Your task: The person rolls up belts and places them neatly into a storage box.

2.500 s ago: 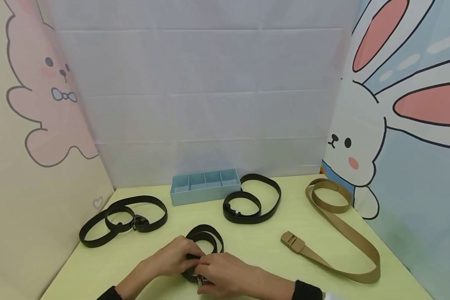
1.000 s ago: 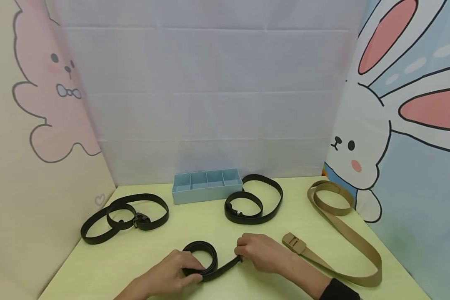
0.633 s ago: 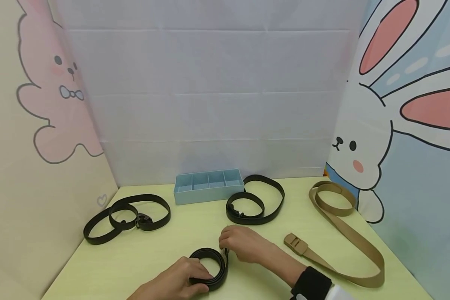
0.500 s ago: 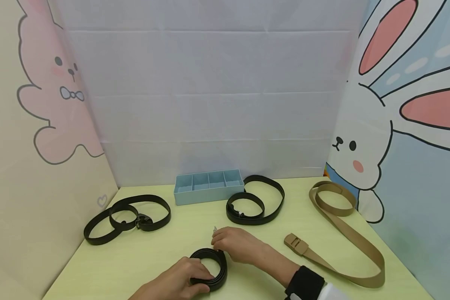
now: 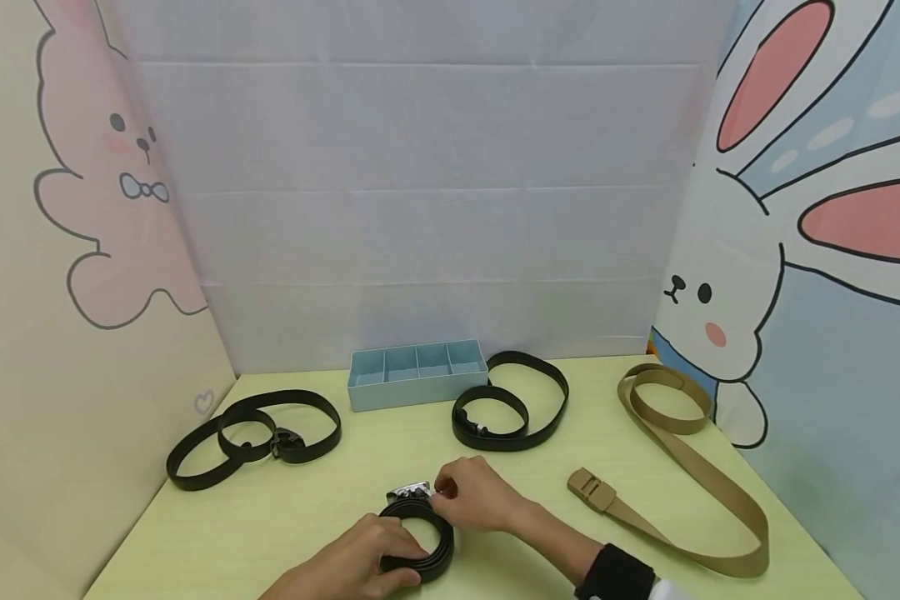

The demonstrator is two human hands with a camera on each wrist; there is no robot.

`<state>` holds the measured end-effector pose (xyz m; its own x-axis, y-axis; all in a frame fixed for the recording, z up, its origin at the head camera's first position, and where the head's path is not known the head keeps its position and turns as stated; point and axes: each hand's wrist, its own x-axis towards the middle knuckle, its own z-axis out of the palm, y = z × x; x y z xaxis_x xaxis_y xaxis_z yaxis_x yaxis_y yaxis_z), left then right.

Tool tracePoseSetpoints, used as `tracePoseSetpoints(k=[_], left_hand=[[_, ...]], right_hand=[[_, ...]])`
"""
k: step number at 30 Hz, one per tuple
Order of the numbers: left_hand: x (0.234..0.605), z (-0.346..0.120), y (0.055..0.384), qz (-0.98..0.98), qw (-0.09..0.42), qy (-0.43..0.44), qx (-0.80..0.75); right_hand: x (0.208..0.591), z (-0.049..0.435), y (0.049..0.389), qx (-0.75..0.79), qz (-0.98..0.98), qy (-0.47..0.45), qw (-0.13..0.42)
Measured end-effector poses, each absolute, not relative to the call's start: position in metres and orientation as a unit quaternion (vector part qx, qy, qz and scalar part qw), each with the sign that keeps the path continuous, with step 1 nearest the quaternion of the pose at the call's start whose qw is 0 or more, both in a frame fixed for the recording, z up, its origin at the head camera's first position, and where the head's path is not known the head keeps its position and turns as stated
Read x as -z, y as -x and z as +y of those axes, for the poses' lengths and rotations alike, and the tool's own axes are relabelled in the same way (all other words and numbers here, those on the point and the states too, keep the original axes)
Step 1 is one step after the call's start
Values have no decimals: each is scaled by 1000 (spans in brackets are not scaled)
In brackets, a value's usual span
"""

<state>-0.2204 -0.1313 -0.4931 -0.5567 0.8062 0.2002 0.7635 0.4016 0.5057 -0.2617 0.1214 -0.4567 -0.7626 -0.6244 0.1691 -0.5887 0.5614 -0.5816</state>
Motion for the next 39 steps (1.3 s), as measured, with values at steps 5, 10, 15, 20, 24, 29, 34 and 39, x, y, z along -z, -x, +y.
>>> tracePoseSetpoints(k=[5,10,15,20,24,29,34,39], left_hand=[[493,-126,222,832,17,-488,-263],[495,-119,223,830,-1,-498,-254],[494,-112,223,833,-13,-497,-244],[493,-104,222,843,-26,-490,-219],[490,-103,218,851,-31,-481,-207],[468,-116,214,824,-111,-469,-299],[449,-130,228,801,-247,-380,-392],[451,-136,246,818,-91,-260,-505]], right_hand=[[454,112,254,325,894,306,33],[459,102,251,284,920,271,3],[460,97,252,245,935,256,-13],[458,98,254,235,928,287,-27],[458,104,254,235,919,315,-35],[454,118,255,174,900,382,-115],[446,132,259,84,847,447,-273],[435,137,267,70,760,506,-402]])
